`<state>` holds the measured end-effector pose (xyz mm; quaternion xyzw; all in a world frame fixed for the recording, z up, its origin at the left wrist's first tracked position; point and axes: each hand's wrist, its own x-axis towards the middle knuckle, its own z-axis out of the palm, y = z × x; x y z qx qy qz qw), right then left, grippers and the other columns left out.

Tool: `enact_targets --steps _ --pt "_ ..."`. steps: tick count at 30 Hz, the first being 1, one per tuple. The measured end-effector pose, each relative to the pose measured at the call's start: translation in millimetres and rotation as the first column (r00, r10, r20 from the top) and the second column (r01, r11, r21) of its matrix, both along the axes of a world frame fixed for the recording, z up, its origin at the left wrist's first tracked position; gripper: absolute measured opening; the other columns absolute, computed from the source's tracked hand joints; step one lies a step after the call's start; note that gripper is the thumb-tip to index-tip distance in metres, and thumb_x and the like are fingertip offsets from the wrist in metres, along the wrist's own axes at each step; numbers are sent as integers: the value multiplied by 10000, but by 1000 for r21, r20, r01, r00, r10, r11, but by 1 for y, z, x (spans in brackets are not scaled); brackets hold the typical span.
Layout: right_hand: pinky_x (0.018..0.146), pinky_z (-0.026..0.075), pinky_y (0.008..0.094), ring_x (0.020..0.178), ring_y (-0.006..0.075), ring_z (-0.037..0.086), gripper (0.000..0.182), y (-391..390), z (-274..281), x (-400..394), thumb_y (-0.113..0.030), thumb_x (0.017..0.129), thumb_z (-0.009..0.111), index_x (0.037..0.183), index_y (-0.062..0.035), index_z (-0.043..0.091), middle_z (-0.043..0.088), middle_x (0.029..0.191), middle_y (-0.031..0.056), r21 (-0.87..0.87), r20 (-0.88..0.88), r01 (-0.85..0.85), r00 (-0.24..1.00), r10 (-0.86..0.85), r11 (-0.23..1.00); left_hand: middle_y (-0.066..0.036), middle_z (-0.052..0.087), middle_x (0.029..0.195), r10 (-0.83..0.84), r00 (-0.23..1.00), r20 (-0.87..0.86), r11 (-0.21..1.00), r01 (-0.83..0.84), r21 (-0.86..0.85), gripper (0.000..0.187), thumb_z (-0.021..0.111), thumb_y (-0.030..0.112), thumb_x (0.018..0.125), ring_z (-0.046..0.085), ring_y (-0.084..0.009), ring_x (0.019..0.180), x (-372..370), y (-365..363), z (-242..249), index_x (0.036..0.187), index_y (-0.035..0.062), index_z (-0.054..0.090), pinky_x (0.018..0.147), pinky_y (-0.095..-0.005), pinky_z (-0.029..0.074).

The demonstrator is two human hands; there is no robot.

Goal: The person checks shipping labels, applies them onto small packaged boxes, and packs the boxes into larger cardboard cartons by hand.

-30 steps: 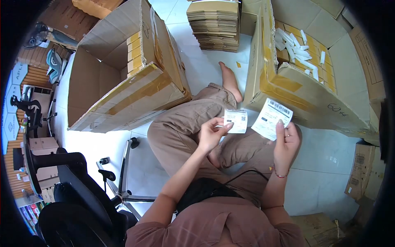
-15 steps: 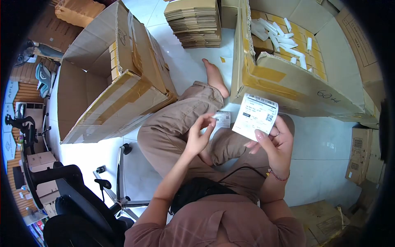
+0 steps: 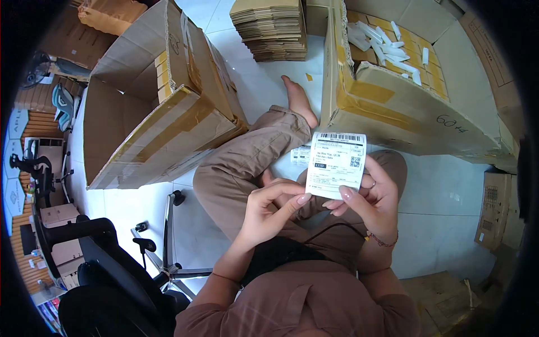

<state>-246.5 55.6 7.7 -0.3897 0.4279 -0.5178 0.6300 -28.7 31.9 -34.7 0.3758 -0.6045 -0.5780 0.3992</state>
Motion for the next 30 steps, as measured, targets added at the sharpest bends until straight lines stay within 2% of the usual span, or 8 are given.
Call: enact_targets --steps 2,9,11,14,21,27,29,30 --pt "661 584 260 841 202 704 592 1 0 1 39 918 554 1441 74 277 674 1092 195 8 -7 0 1000 0 1000 -75 717 894 29 999 -30 995 -32 -99 148 681 22 872 601 -106 715 -1 0 3 1016 -11 694 734 -250 463" --pt "663 586 260 851 201 703 595 1 2 4 34 923 552 1445 70 269 674 1091 193 19 -15 5 1000 -4 1000 -80 720 907 19 999 40 996 -15 -91 152 661 26 882 626 -131 797 4 1 13 1025 -14 692 790 -269 464" --pt "671 589 264 856 201 701 599 0 1 3 29 928 550 1449 71 258 675 1089 192 2 -17 0 1000 0 1000 -77 721 905 28 1000 4 1000 -28 -7 152 655 33 886 629 -134 808 4 2 15 1026 -13 693 810 -280 460" --pt "618 594 274 788 245 716 607 -1 0 6 40 907 550 1436 94 257 674 1059 228 7 -18 39 999 -39 999 -79 720 903 19 1000 14 998 -18 -65 167 660 30 881 629 -139 809 5 0 13 1040 -13 691 813 -280 460" --pt "627 595 275 795 241 715 610 -2 -2 6 29 909 559 1436 94 260 677 1051 227 15 -13 42 999 -42 999 -86 720 896 30 998 52 996 -25 -87 158 681 16 858 631 -151 807 6 -2 16 1011 -16 703 783 -277 472" --pt "676 587 262 836 182 696 656 -4 -13 8 47 916 571 1472 57 222 672 1070 177 29 15 16 1000 -16 999 -103 713 834 38 986 161 972 1 -236 143 705 -27 817 641 -177 788 7 -5 18 960 -25 708 754 -298 485" --pt "659 582 255 810 168 694 714 -7 -23 18 69 883 611 1483 35 223 661 1025 149 -163 -192 219 949 -249 962 -67 715 844 57 986 154 975 -22 -221 146 692 -4 830 611 -148 762 6 -4 18 975 -14 712 756 -286 472" --pt "659 582 255 810 168 694 714 -8 -23 17 69 883 611 1483 35 223 661 1025 149 -163 -190 219 950 -249 962 -67 715 844 58 986 156 975 -22 -222 146 692 -4 830 611 -148 762 6 -4 18 975 -14 712 756 -286 472"
